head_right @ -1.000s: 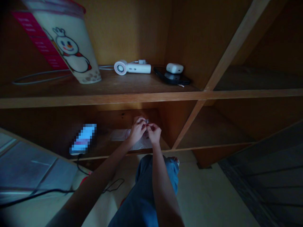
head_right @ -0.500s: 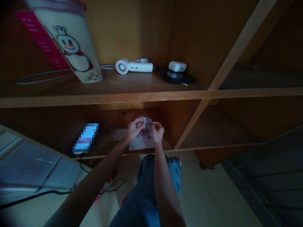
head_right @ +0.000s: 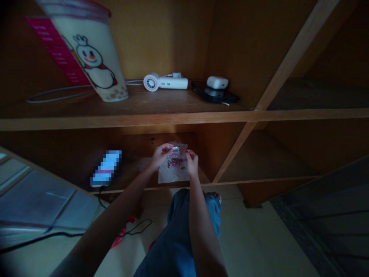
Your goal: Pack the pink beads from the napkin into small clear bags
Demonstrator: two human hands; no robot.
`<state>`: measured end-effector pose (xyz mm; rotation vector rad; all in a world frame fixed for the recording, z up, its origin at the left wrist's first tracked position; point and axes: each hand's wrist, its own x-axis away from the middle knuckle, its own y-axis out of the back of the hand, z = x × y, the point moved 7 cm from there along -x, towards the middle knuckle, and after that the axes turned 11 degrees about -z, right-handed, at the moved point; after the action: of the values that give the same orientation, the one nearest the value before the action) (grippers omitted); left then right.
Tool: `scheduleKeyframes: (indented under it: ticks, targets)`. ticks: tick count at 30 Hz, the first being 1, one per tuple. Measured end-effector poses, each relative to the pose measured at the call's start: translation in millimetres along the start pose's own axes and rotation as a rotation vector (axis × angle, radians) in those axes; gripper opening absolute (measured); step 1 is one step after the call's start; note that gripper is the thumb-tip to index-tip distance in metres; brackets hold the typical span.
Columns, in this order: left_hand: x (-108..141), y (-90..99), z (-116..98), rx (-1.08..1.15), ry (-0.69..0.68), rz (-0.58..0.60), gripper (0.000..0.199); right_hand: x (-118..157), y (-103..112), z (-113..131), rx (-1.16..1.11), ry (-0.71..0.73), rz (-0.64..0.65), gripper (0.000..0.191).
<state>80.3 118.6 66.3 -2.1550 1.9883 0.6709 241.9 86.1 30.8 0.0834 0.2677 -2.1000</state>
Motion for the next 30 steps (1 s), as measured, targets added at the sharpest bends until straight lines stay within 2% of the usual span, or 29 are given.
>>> scheduleKeyframes:
  ticks: [3,7,12,21,26,28,30]
  targets:
    - [-1,-1.1,1,0.024,0.03,0.046,0.014,2,-7,8,-0.007,0.092,0.077,0.026]
    - [-1,-0.8,0,0.072,0.061,0.045,0.015,3,-7,10,-0.049,0.095,0.055,0.034]
    - [0,-3.1,1,0.117,0.065,0.017,0.016,4,-5,7,-0.116,0.002,-0.005,0.035]
    - [1,-11.6,-3,0.15,0.058,0.058,0.019,7,-16,-10,-0.228,-0.229,0.057,0.045]
    - [9,-11.3,-9,0.229,0.152,-0.023,0.053,12,-21,-20,-0.369,-0.437,0.026,0.045]
    - [14,-12.1,-12,0.229,0.159,-0.032,0.056,13,-23,-21,-0.456,-0.493,0.03,0.042]
    - [18,-12.1,-16,0.21,0.124,-0.039,0.051,13,-25,-22,-0.522,-0.519,0.044,0.038]
